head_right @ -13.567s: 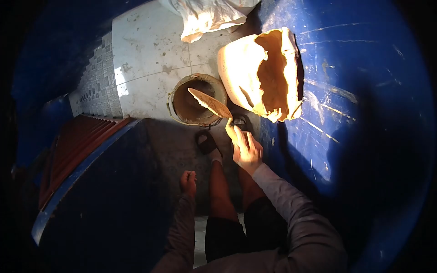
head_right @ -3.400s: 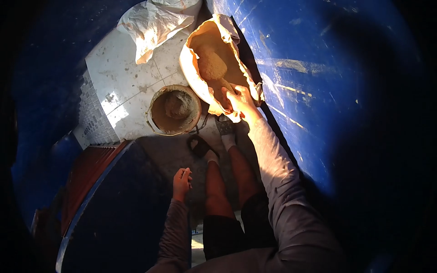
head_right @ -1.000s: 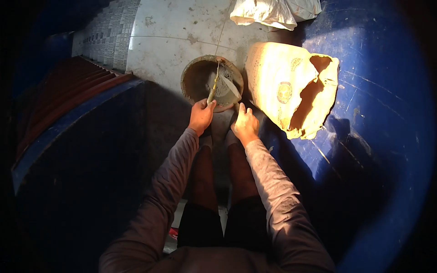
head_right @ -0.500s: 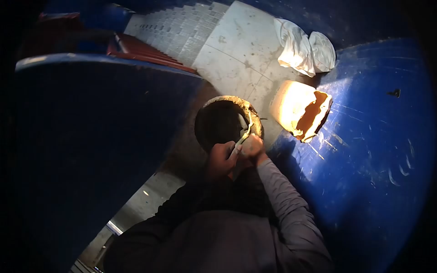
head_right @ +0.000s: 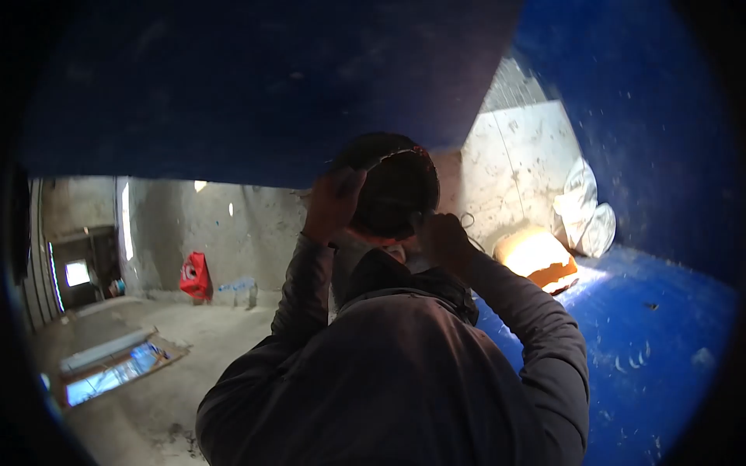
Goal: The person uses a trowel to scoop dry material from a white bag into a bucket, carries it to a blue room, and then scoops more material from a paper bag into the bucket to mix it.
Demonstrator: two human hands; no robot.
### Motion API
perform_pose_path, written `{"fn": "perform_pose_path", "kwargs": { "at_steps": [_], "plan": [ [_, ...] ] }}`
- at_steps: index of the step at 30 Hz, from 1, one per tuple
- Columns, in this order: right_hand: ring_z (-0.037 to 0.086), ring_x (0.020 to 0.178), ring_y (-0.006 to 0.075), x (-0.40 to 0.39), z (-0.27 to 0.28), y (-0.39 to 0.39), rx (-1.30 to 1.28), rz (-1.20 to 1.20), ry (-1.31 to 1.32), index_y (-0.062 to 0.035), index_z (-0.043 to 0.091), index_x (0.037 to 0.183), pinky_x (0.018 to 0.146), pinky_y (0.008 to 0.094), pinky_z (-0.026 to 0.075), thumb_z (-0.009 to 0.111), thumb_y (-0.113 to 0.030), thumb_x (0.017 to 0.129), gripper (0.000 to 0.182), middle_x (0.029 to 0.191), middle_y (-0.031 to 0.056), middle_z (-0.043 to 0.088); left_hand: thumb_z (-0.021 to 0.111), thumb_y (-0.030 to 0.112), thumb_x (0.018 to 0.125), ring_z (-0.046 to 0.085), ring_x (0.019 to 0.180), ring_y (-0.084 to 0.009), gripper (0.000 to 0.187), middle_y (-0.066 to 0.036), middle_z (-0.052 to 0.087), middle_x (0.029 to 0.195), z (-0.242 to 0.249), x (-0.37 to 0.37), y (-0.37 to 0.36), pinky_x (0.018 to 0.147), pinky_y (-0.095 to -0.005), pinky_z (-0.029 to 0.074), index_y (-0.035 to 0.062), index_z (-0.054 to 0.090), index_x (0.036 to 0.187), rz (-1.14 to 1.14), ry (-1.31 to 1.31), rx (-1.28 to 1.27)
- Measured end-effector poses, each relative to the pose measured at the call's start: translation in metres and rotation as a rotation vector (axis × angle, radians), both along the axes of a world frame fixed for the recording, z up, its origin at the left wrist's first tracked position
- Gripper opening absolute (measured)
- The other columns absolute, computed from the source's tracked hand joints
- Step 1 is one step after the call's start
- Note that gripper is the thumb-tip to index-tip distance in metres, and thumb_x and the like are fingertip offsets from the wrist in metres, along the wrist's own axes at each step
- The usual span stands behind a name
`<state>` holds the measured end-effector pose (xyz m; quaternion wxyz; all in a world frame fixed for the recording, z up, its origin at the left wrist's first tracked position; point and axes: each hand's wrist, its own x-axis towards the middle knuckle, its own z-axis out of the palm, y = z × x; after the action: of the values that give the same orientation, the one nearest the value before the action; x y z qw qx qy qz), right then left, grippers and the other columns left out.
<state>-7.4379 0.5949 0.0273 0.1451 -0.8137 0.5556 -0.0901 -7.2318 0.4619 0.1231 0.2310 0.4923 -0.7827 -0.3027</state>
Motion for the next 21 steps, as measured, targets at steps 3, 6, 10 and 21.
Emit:
{"fn": "perform_pose_path", "kwargs": {
  "at_steps": [3, 6, 10, 21],
  "plan": [
    [0.07, 0.067, 0.0284, 0.054, 0.036, -0.022, -0.016, -0.094, 0.155, 0.0009, 0.062, 0.105, 0.054, 0.0406, 0.054, 0.057, -0.011, 0.092, 0.019, 0.073, 0.0144, 0.064, 0.063, 0.023, 0.096, 0.065, 0.074, -0.0462, 0.028, -0.024, 0.064, 0.073, 0.02, 0.067, 0.008, 0.063, -0.0487, 0.05, 0.0005, 0.066, 0.079, 0.142, 0.03, 0.005],
    [0.07, 0.067, 0.0289, 0.12, 0.016, -0.06, -0.096, -0.147, 0.15, 0.0015, 0.064, 0.099, 0.056, 0.0401, 0.056, 0.058, -0.011, 0.089, 0.017, 0.073, 0.0152, 0.066, 0.063, 0.02, 0.095, 0.065, 0.075, -0.0465, 0.026, -0.024, 0.064, 0.074, 0.043, 0.121, 0.026, 0.063, -0.0487, 0.05, -0.0014, 0.065, 0.079, 0.23, 0.157, 0.015],
    [0.071, 0.068, 0.03, 0.217, 0.023, -0.101, -0.16, 0.145, 0.067, 0.0001, 0.066, 0.089, 0.059, 0.0413, 0.057, 0.06, -0.013, 0.086, 0.015, 0.074, 0.0158, 0.067, 0.064, 0.017, 0.093, 0.063, 0.07, -0.0475, 0.025, -0.024, 0.062, 0.071, 0.048, 0.197, 0.029, 0.061, -0.0497, 0.047, -0.0031, 0.064, 0.078, 0.263, 0.335, -0.189],
    [0.073, 0.071, 0.0294, 0.49, 0.144, -0.139, -0.074, 0.728, 0.139, -0.0029, 0.07, 0.086, 0.065, 0.0414, 0.058, 0.064, -0.018, 0.079, 0.018, 0.075, 0.0132, 0.069, 0.066, 0.021, 0.095, 0.043, 0.05, -0.032, 0.038, -0.021, 0.048, 0.059, 0.096, 0.464, 0.078, 0.051, -0.0429, 0.034, -0.004, 0.056, 0.069, 0.72, 0.123, -0.102]
  ]
}}
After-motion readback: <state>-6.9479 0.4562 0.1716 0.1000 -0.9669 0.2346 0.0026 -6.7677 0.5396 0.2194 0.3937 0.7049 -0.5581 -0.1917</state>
